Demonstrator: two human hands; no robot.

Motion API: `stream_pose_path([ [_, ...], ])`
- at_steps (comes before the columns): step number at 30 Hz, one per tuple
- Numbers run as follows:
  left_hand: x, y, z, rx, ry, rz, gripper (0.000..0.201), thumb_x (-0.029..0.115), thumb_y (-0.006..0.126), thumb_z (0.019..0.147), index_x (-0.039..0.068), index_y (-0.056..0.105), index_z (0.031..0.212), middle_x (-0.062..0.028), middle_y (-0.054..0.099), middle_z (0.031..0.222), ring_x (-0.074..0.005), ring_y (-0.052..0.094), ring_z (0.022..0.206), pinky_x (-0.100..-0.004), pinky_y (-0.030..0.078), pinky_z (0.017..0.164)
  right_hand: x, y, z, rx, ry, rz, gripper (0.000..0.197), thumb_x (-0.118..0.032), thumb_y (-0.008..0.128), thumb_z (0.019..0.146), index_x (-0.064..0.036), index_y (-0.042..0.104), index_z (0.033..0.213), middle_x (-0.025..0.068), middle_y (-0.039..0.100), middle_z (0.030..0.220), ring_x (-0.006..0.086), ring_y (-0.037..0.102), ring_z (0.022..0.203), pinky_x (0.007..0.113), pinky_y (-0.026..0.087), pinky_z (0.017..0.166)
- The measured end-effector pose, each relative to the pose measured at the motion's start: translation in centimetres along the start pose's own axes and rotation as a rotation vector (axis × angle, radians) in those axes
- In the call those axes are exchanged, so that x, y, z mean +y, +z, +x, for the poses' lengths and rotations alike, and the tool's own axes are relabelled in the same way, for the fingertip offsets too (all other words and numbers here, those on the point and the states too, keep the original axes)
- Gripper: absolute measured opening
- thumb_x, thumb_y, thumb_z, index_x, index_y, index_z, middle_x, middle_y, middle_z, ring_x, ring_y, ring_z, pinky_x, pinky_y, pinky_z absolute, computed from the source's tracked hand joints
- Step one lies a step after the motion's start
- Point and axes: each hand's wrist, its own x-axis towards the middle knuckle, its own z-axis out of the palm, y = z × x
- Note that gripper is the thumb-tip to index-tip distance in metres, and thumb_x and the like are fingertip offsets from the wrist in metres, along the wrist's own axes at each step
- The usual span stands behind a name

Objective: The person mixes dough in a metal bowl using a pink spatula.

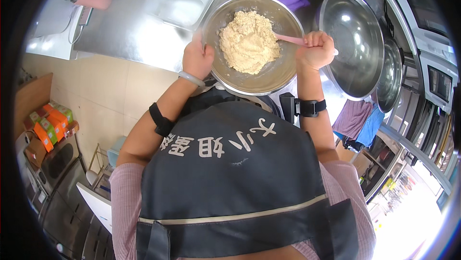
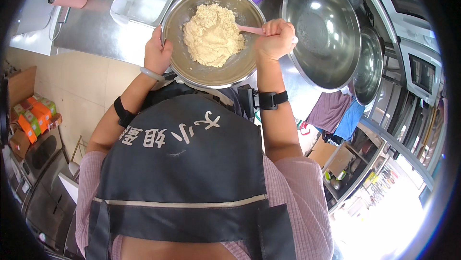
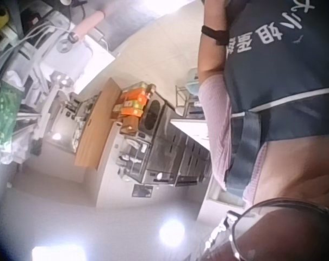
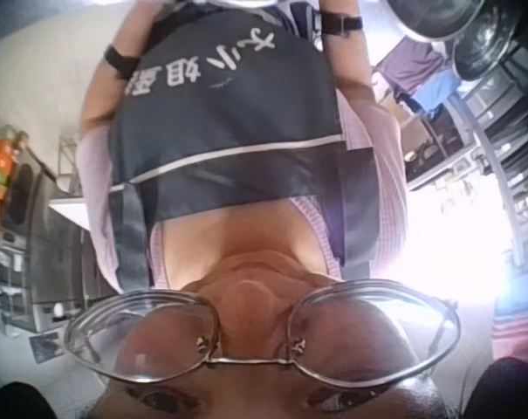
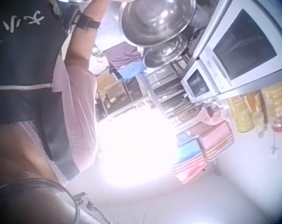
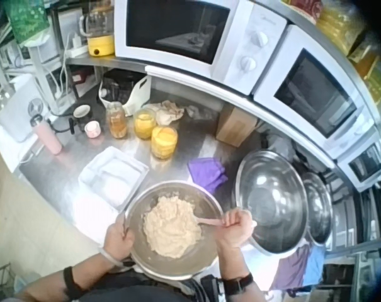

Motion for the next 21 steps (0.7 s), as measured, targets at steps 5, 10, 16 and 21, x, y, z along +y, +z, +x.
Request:
stream_pose_path([
  [5, -0.1, 0.4, -0.3, 0.023, -0.007, 0.042, 0.037, 0.006, 0.048, 0.075, 0.003, 0.048, 0.112, -0.0220, 0.057, 0.071, -0.0367, 0.056, 0.062, -0.0423, 0.044, 0.059, -2.7, 1.4, -4.4, -0.516, 0.074, -0.081, 0.019, -0.002, 0.045, 0.072, -0.0041, 0.037, 0.055, 0.0034, 0.038, 0.053, 0.0130, 0.035, 0.047, 0.027, 0.035, 0.045],
  [10, 0.1, 0.6, 0.2, 0.021, -0.057, 0.041, 0.037, 0.007, 0.049, 0.075, 0.003, 0.048, 0.112, -0.0236, 0.058, 0.075, -0.0381, 0.057, 0.067, -0.0430, 0.045, 0.061, -4.4, 1.1, -6.5, -1.034, 0.085, -0.380, 0.017, 0.006, 0.050, 0.069, -0.0011, 0.041, 0.056, 0.0054, 0.044, 0.056, 0.0152, 0.040, 0.051, 0.026, 0.035, 0.052],
  [16, -2.7, 0.5, 1.1, 0.003, -0.064, 0.125, 0.046, 0.014, 0.051, 0.076, -0.002, 0.044, 0.119, -0.0262, 0.059, 0.092, -0.0411, 0.057, 0.082, -0.0424, 0.046, 0.073, -0.5, 2.2, -5.4, -1.139, -0.005, -0.410, 0.021, 0.002, 0.054, 0.072, -0.0018, 0.040, 0.057, 0.0060, 0.042, 0.055, 0.0171, 0.040, 0.051, 0.027, 0.033, 0.051],
  [21, -1.6, -0.5, 1.2, -0.228, -0.234, 0.282, 0.043, 0.011, 0.052, 0.075, 0.001, 0.046, 0.116, -0.0233, 0.049, 0.116, -0.0369, 0.049, 0.105, -0.0434, 0.040, 0.089, -0.2, 1.2, -5.0, -0.933, -0.005, -0.533, 0.029, -0.004, 0.052, 0.080, -0.0032, 0.041, 0.053, 0.0004, 0.035, 0.057, 0.0097, 0.035, 0.053, 0.028, 0.045, 0.052],
])
